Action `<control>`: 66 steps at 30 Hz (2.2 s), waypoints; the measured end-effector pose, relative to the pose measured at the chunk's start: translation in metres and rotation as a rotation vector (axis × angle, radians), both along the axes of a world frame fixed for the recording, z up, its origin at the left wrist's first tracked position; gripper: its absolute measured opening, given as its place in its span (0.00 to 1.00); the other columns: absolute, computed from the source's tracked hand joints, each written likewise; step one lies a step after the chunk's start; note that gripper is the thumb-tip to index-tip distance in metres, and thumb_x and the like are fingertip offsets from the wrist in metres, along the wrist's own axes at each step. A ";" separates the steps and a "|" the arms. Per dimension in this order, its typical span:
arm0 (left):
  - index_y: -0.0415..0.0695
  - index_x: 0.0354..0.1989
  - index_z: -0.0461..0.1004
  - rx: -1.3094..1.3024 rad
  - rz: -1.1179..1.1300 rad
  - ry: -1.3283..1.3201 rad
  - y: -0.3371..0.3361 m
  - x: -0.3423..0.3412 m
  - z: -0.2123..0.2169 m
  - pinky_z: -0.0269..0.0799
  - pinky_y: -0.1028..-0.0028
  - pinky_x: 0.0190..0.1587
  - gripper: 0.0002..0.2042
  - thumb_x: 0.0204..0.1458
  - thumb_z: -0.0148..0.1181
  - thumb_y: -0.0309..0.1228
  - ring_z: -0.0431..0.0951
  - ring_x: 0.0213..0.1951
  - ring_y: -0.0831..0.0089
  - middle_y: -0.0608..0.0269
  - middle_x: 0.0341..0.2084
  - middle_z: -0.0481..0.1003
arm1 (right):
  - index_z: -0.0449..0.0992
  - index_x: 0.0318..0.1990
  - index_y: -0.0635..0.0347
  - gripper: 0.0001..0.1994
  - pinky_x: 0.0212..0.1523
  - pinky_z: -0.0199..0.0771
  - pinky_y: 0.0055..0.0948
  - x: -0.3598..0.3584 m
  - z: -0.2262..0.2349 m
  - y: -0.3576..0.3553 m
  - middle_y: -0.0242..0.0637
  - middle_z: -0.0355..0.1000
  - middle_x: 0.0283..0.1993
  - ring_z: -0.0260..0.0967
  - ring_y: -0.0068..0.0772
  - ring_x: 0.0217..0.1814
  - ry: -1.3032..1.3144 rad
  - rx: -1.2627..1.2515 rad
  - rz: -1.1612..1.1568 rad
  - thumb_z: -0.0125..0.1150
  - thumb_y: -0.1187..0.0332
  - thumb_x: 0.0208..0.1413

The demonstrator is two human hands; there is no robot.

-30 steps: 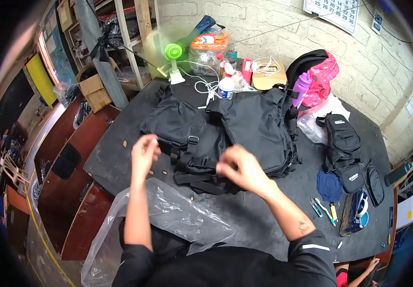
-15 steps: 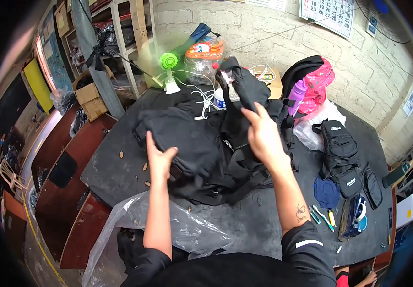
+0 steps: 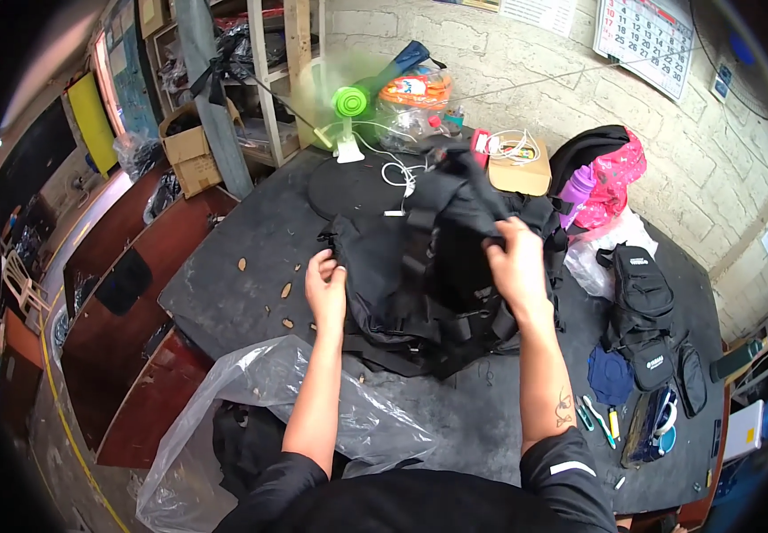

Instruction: Inspecting, cleaning loose threads with a lighter, and organizing textile shoulder bags at a workbench.

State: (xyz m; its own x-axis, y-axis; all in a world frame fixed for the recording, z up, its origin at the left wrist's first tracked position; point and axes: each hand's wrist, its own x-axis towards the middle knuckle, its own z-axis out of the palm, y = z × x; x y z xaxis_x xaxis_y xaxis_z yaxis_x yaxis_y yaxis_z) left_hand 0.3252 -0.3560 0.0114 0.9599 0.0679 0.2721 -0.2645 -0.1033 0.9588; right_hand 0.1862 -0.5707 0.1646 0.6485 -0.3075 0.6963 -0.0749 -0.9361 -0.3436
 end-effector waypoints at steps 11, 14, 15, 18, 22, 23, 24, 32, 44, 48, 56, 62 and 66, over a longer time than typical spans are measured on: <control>0.30 0.58 0.59 -0.248 -0.595 -0.194 -0.061 -0.072 0.042 0.54 0.70 0.62 0.28 0.46 0.55 0.25 0.58 0.62 0.63 0.50 0.60 0.56 | 0.70 0.35 0.72 0.19 0.43 0.69 0.48 0.052 -0.015 0.051 0.57 0.65 0.42 0.68 0.62 0.42 0.443 0.025 0.046 0.54 0.59 0.58; 0.32 0.66 0.46 -0.477 -1.005 0.079 -0.056 -0.066 0.047 0.35 0.72 0.68 0.38 0.41 0.50 0.23 0.37 0.70 0.65 0.51 0.69 0.42 | 0.71 0.40 0.76 0.29 0.47 0.68 0.43 0.043 -0.016 0.037 0.57 0.65 0.43 0.67 0.60 0.47 0.369 0.174 0.139 0.62 0.50 0.49; 0.32 0.67 0.44 -0.512 -1.118 0.137 -0.054 -0.062 0.043 0.34 0.72 0.68 0.40 0.40 0.49 0.22 0.34 0.71 0.66 0.52 0.69 0.40 | 0.71 0.42 0.77 0.33 0.48 0.68 0.42 0.039 -0.017 0.033 0.56 0.65 0.44 0.67 0.59 0.48 0.330 0.201 0.110 0.65 0.48 0.45; 0.36 0.60 0.63 -0.493 -0.998 0.120 -0.057 -0.058 0.020 0.52 0.70 0.63 0.31 0.40 0.48 0.21 0.58 0.62 0.65 0.53 0.62 0.59 | 0.73 0.40 0.76 0.28 0.50 0.69 0.40 0.038 -0.020 0.021 0.59 0.67 0.44 0.68 0.58 0.49 0.436 0.067 -0.013 0.69 0.56 0.39; 0.34 0.42 0.73 0.118 0.280 -0.146 -0.052 -0.048 -0.014 0.67 0.65 0.50 0.16 0.43 0.56 0.25 0.72 0.49 0.56 0.50 0.43 0.74 | 0.71 0.31 0.76 0.17 0.42 0.68 0.43 0.046 -0.017 -0.002 0.58 0.69 0.35 0.69 0.59 0.40 0.218 -0.023 -0.027 0.64 0.66 0.41; 0.35 0.41 0.73 0.278 0.469 0.058 -0.048 -0.045 -0.018 0.69 0.64 0.48 0.16 0.42 0.58 0.27 0.73 0.48 0.55 0.48 0.41 0.75 | 0.71 0.31 0.76 0.17 0.41 0.67 0.44 0.046 -0.017 -0.005 0.58 0.69 0.36 0.69 0.58 0.39 0.159 0.010 -0.106 0.63 0.66 0.41; 0.35 0.40 0.73 0.137 0.280 0.087 -0.044 -0.044 -0.018 0.69 0.63 0.48 0.16 0.41 0.59 0.28 0.74 0.47 0.54 0.46 0.41 0.75 | 0.72 0.31 0.75 0.16 0.42 0.68 0.45 0.049 -0.017 -0.005 0.59 0.69 0.37 0.69 0.59 0.39 0.170 0.014 -0.141 0.63 0.65 0.43; 0.31 0.47 0.69 0.075 -0.407 -0.063 -0.069 -0.084 0.053 0.70 0.61 0.46 0.19 0.43 0.50 0.19 0.72 0.43 0.45 0.39 0.39 0.70 | 0.70 0.36 0.76 0.37 0.45 0.71 0.46 0.059 -0.012 0.045 0.60 0.64 0.48 0.70 0.62 0.45 0.601 -0.126 -0.125 0.70 0.43 0.35; 0.34 0.42 0.69 -0.090 0.116 0.388 -0.062 -0.046 -0.054 0.70 0.66 0.47 0.20 0.41 0.65 0.30 0.74 0.42 0.54 0.48 0.43 0.69 | 0.76 0.28 0.70 0.20 0.42 0.73 0.40 0.069 -0.011 0.020 0.51 0.72 0.36 0.73 0.52 0.39 0.584 -0.238 -0.181 0.73 0.62 0.31; 0.33 0.33 0.72 -0.106 -0.137 0.459 -0.058 -0.041 -0.062 0.72 0.65 0.42 0.15 0.40 0.66 0.30 0.78 0.37 0.56 0.48 0.34 0.76 | 0.75 0.28 0.70 0.20 0.41 0.73 0.40 0.064 -0.015 0.022 0.50 0.72 0.36 0.73 0.52 0.38 0.554 -0.222 -0.145 0.73 0.63 0.31; 0.37 0.21 0.70 -0.154 -0.072 -0.066 -0.075 -0.056 0.002 0.69 0.63 0.31 0.05 0.39 0.61 0.23 0.73 0.26 0.54 0.49 0.19 0.70 | 0.73 0.30 0.70 0.21 0.40 0.73 0.43 0.039 -0.024 0.043 0.49 0.69 0.38 0.72 0.54 0.38 0.513 -0.230 -0.141 0.71 0.59 0.35; 0.39 0.20 0.69 -0.511 -0.454 0.214 -0.076 -0.090 0.023 0.55 0.82 0.23 0.05 0.42 0.51 0.16 0.62 0.20 0.87 0.74 0.15 0.65 | 0.67 0.43 0.79 0.43 0.51 0.70 0.43 0.018 -0.007 0.039 0.58 0.62 0.50 0.66 0.56 0.52 0.806 -0.153 -0.046 0.77 0.47 0.27; 0.37 0.35 0.68 -1.032 -0.847 0.373 -0.067 -0.084 0.018 0.60 0.82 0.35 0.14 0.36 0.45 0.21 0.64 0.27 0.81 0.67 0.25 0.67 | 0.66 0.46 0.79 0.51 0.55 0.67 0.47 0.016 -0.008 0.041 0.59 0.59 0.55 0.64 0.59 0.56 0.865 -0.101 -0.074 0.80 0.46 0.17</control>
